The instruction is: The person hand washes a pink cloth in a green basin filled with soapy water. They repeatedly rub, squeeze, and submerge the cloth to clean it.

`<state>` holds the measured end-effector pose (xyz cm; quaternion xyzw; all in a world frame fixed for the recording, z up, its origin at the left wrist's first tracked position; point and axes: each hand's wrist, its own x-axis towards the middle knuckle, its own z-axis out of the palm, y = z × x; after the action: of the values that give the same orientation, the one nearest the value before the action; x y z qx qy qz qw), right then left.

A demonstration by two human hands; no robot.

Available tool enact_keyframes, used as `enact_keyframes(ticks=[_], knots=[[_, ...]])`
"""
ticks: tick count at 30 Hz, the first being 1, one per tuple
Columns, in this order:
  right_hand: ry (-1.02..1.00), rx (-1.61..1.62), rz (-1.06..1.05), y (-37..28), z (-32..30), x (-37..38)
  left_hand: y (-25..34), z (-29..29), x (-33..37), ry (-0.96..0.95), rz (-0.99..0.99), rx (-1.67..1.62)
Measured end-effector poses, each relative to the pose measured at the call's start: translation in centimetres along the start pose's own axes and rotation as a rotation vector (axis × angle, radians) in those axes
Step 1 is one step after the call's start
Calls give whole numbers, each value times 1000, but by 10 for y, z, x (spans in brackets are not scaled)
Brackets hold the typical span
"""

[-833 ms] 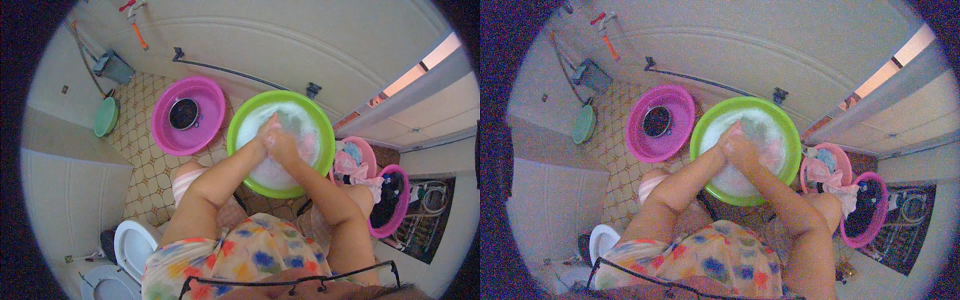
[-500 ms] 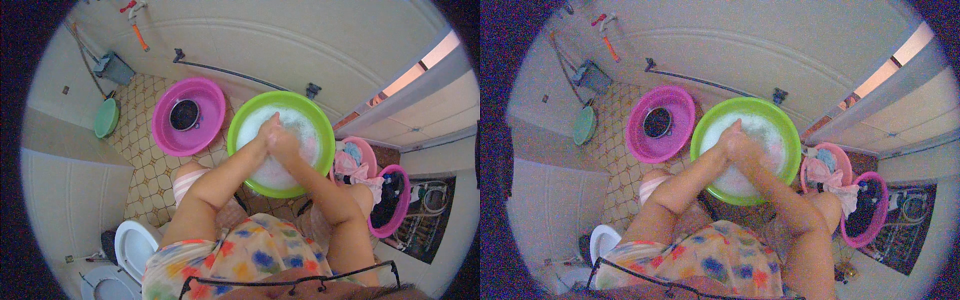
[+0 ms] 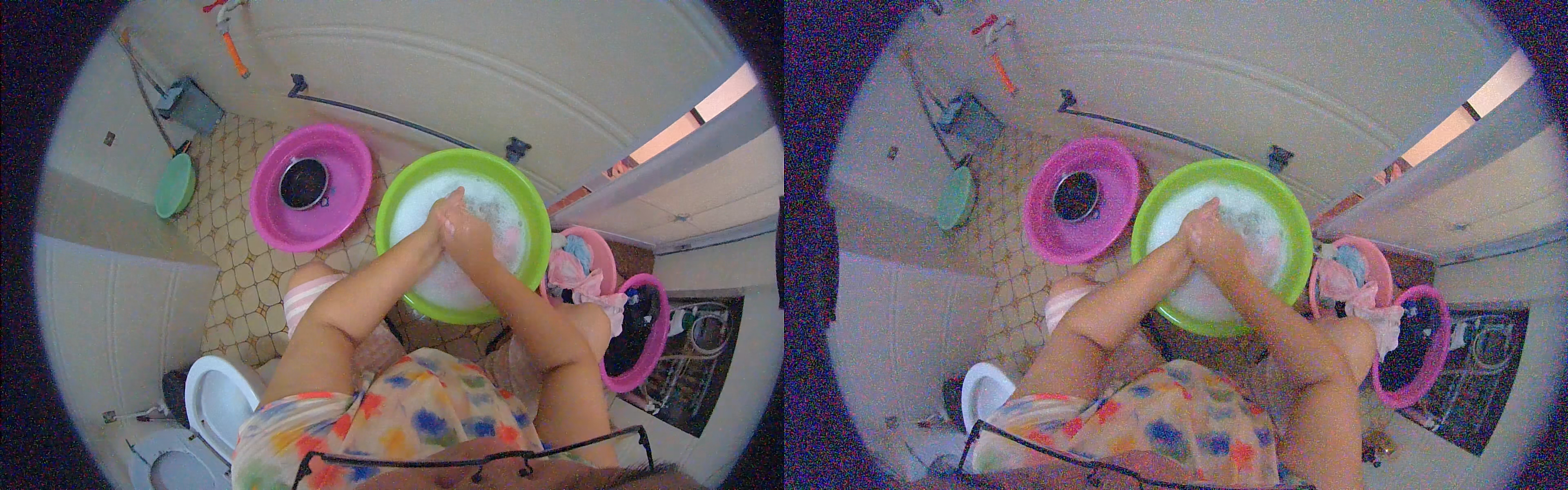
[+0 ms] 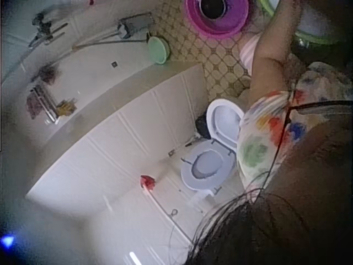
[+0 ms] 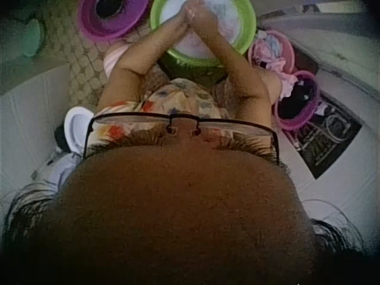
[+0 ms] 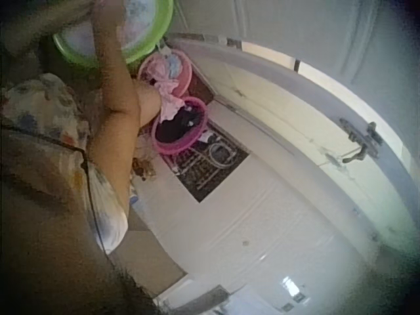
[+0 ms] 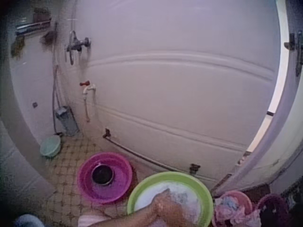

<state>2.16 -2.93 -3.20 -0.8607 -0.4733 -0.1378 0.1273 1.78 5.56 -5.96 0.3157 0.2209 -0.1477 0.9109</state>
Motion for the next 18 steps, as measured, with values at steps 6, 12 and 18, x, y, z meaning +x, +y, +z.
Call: enact_keyframes(ticks=[6,12,18], knots=[[28,528,589,28,-88,10,-2,43,-11,-80,112,-130],[169,561,666,77,-9,-13,16,29,-5,321,386,501],[-265,493,621,60,15,-28,1,-27,26,396,531,417]])
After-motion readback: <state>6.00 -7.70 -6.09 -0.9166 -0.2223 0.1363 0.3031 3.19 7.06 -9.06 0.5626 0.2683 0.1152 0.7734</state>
